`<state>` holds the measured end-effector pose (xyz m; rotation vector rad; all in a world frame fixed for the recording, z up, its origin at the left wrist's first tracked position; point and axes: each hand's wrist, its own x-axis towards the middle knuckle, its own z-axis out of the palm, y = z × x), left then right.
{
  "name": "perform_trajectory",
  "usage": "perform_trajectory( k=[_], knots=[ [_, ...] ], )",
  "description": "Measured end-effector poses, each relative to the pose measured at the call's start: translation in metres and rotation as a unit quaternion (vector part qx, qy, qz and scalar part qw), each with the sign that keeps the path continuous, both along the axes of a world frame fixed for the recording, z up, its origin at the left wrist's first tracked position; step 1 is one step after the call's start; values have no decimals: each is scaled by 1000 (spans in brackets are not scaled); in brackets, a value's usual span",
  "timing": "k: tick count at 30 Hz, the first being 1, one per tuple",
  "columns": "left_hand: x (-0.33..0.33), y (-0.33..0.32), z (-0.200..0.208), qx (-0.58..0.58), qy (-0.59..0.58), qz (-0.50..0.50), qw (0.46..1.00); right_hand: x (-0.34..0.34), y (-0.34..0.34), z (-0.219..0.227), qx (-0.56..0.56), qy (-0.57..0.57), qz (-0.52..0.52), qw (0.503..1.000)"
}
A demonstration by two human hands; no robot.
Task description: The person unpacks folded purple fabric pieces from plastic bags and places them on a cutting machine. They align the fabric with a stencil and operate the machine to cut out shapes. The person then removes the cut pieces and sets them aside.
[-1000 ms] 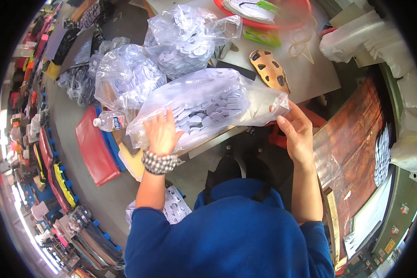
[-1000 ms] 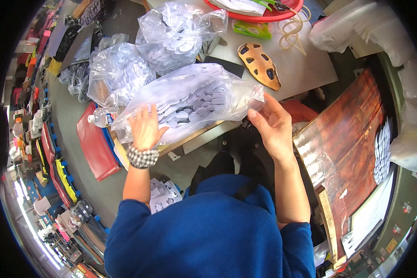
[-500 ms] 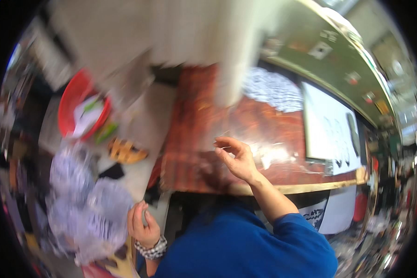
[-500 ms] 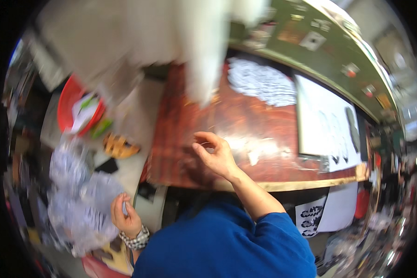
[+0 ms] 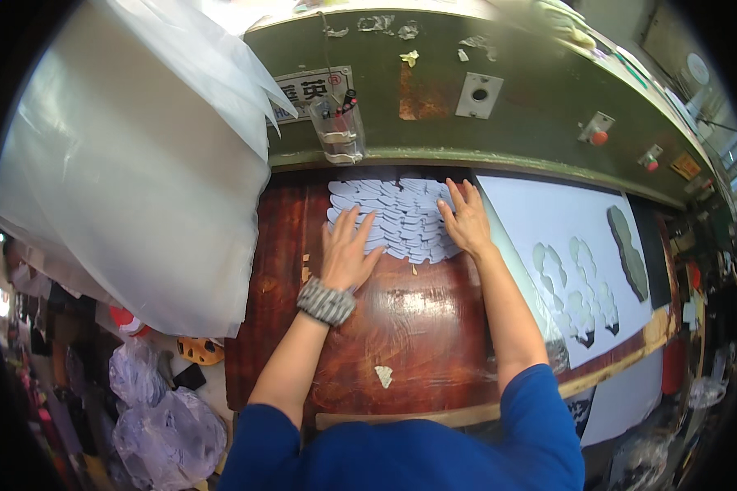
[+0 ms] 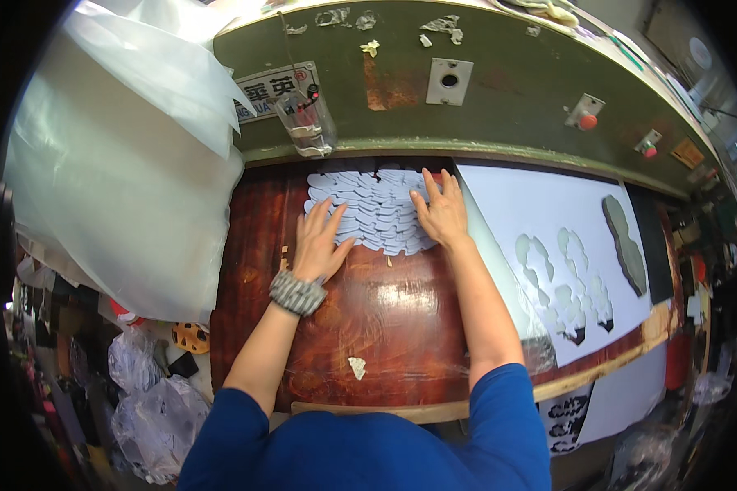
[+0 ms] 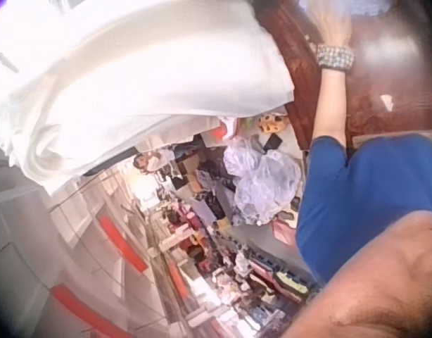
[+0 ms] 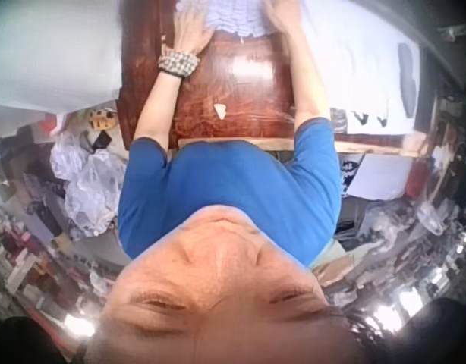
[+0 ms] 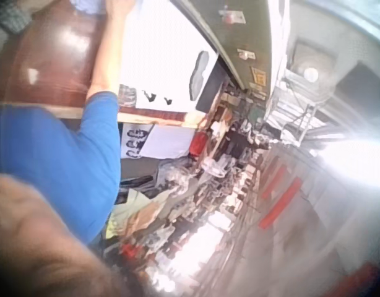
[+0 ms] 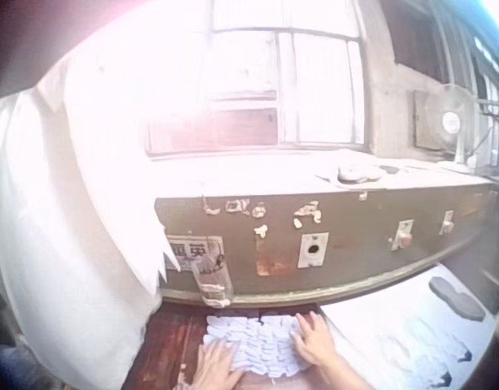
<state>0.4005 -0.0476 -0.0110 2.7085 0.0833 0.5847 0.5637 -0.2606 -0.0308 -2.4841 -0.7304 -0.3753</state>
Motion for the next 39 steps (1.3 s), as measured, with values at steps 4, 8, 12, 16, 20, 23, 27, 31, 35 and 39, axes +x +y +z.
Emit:
perform_trajectory(
  k=[4,8,12,16,20,23,27,31,35,39],
  knots=[
    [78,-11,-18,60,11,6,998,5,11,-17,-58,17,-16,998],
    [67,-13,-30,83,67,-10,994,-21,6,-16,-21,39,-10,999],
    [-11,-17,-25,83,69,-27,994,-84,-1,3,-18,54,50,997],
    [-106,-6,-14,75,111,-74,988,-187,-13,19,-52,83,90,991],
    [-169,25,0,101,163,-115,975,-268,-29,37,-63,169,206,962],
    [-203,26,14,92,52,49,993,-290,-26,45,-7,221,250,943],
    [-250,-13,26,-96,208,284,931,-292,-18,41,82,314,238,916],
    [-274,-42,19,-240,184,331,894,-294,-12,23,154,430,210,865],
    [-254,-37,-2,-294,80,333,892,-289,-1,8,159,466,205,846],
    [-208,8,-12,-426,11,381,820,-292,34,9,193,515,210,808]
  ],
)
